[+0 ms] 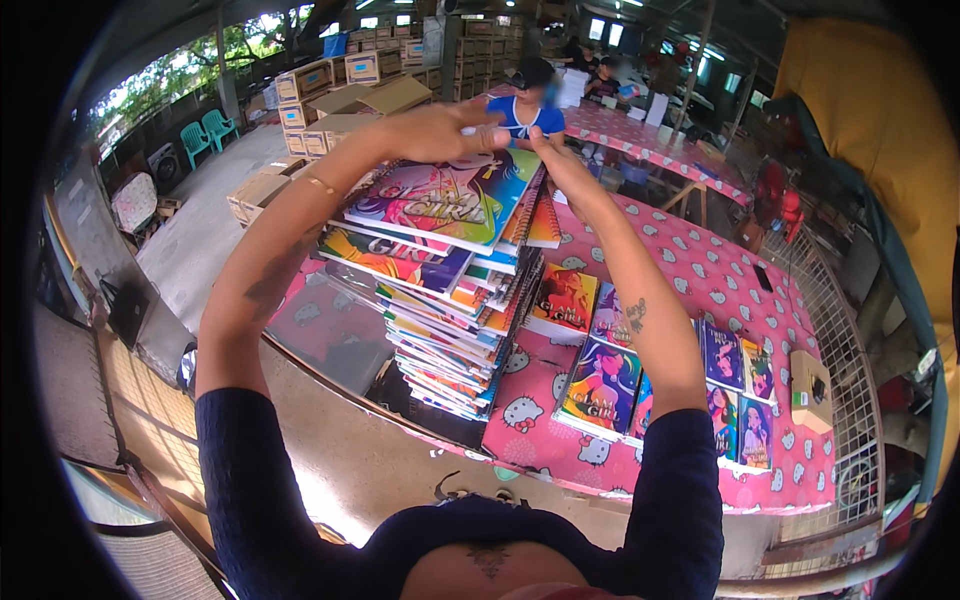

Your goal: The person picks up a plastic sleeve, lays it flat on a table, and then stacks notebooks with colorful covers into one large pile on top of it.

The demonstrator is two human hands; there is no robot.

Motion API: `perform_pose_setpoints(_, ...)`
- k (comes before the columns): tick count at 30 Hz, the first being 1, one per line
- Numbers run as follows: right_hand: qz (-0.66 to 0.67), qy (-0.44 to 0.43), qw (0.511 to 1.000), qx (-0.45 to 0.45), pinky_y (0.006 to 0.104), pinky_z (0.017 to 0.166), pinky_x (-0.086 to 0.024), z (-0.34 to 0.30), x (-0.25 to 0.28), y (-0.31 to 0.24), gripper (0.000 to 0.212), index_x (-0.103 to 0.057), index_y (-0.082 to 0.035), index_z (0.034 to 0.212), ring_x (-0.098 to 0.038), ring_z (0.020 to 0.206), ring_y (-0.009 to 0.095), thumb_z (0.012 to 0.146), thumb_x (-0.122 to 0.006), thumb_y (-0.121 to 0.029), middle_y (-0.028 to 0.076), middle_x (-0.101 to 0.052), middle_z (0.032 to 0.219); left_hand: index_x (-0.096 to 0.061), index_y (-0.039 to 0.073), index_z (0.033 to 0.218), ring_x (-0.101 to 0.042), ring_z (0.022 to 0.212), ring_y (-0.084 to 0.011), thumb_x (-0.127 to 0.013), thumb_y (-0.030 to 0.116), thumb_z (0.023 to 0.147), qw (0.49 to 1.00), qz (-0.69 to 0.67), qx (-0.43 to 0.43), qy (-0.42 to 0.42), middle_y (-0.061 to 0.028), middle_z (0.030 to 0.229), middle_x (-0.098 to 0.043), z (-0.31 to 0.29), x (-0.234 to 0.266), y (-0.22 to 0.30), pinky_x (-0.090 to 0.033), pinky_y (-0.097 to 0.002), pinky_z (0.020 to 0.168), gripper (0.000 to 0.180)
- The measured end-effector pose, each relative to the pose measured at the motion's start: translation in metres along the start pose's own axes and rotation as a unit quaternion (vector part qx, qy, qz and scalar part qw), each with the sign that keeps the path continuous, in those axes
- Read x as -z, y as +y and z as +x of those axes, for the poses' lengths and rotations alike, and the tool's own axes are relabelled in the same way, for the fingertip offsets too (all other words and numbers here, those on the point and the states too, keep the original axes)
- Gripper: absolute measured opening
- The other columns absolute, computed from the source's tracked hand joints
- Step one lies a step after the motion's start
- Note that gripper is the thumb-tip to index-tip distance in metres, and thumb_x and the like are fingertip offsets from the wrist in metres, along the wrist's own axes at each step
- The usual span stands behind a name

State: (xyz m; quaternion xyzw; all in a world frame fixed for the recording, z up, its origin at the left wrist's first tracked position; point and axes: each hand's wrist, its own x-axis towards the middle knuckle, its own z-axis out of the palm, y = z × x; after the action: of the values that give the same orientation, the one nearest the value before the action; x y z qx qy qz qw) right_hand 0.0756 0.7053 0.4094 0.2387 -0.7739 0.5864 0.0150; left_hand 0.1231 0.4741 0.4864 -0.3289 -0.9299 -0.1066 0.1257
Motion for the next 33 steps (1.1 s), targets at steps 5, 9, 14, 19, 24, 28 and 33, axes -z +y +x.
perform_pose_setpoints(5, 0.103, -0.079, 0.991, -0.033, 0.0471, 0.115, -0.013, 0.019, 0.035, 0.022, 0.079, -0.05, -0.013, 0.14, -0.031, 0.139, 0.027, 0.092, -0.029, -0.073, 0.012, -0.045, 0.146, -0.049, 0.008, 0.139, -0.043, 0.133, -0.0384, -0.035, 0.059, 0.096, 0.924, -0.092, -0.081, 0.362, -0.0219, 0.138, -0.051, -0.123, -0.002, 0.078, -0.026, -0.0483, 0.112, 0.068)
perform_pose_setpoints(9, 0.333, -0.208, 0.92, 0.005, 0.0461, 0.114, -0.021, 0.046, 0.018, 0.041, 0.081, -0.038, -0.021, 0.148, -0.038, 0.135, 0.028, 0.091, -0.019, -0.075, 0.008, -0.043, 0.148, -0.05, 0.015, 0.139, -0.031, 0.141, -0.0414, -0.03, 0.06, 0.097, 0.84, 0.199, -0.089, 0.496, -0.0266, 0.144, -0.042, -0.177, -0.1, 0.083, -0.004, -0.0561, 0.116, 0.064)
perform_pose_setpoints(14, 0.47, -0.278, 0.837, 0.006, 0.0433, 0.107, -0.036, 0.051, -0.004, 0.055, 0.087, -0.032, -0.016, 0.151, -0.049, 0.125, 0.027, 0.089, -0.023, -0.077, 0.011, -0.048, 0.143, -0.043, 0.019, 0.144, -0.026, 0.142, -0.0434, -0.037, 0.068, 0.092, 0.848, 0.205, -0.044, 0.487, -0.0259, 0.149, -0.034, -0.129, -0.164, 0.083, -0.003, -0.0562, 0.116, 0.072)
perform_pose_setpoints(19, 0.38, -0.197, 0.904, -0.028, 0.0405, 0.097, -0.046, 0.062, 0.014, 0.081, 0.093, -0.036, -0.009, 0.147, -0.054, 0.118, 0.026, 0.083, -0.045, -0.076, 0.011, -0.052, 0.137, -0.044, 0.018, 0.143, -0.031, 0.139, -0.0426, -0.041, 0.071, 0.089, 0.828, 0.178, -0.079, 0.525, -0.0266, 0.148, -0.035, -0.11, -0.174, 0.085, -0.004, -0.0552, 0.116, 0.076)
perform_pose_setpoints(24, 0.441, -0.284, 0.851, 0.027, 0.0382, 0.101, -0.043, 0.046, 0.012, 0.063, 0.091, -0.04, -0.003, 0.144, -0.053, 0.12, 0.024, 0.085, -0.046, -0.073, 0.011, -0.05, 0.139, -0.041, 0.013, 0.145, -0.031, 0.14, -0.0434, -0.046, 0.072, 0.086, 0.84, 0.079, -0.135, 0.519, -0.0275, 0.149, -0.034, -0.12, -0.166, 0.08, -0.007, -0.0537, 0.117, 0.083)
perform_pose_setpoints(28, 0.355, -0.137, 0.921, 0.08, 0.0396, 0.107, -0.037, 0.029, 0.022, 0.06, 0.092, -0.036, -0.001, 0.145, -0.047, 0.127, 0.024, 0.089, -0.037, -0.074, 0.012, -0.044, 0.145, -0.027, 0.01, 0.151, -0.025, 0.144, -0.0336, -0.03, 0.057, 0.099, 0.748, -0.09, -0.044, 0.656, -0.025, 0.152, -0.028, -0.129, -0.118, 0.054, -0.013, -0.0467, 0.118, 0.07)
perform_pose_setpoints(33, 0.096, 0.162, 0.912, 0.365, 0.0442, 0.117, -0.014, -0.054, -0.017, 0.055, 0.103, -0.023, -0.007, 0.152, -0.018, 0.146, 0.025, 0.083, -0.021, -0.083, 0.012, -0.021, 0.158, -0.029, 0.008, 0.15, -0.033, 0.14, -0.0284, -0.031, 0.062, 0.097, 0.632, -0.652, 0.066, 0.413, -0.0147, 0.153, -0.033, -0.144, -0.098, -0.065, -0.029, -0.0434, 0.114, 0.076)
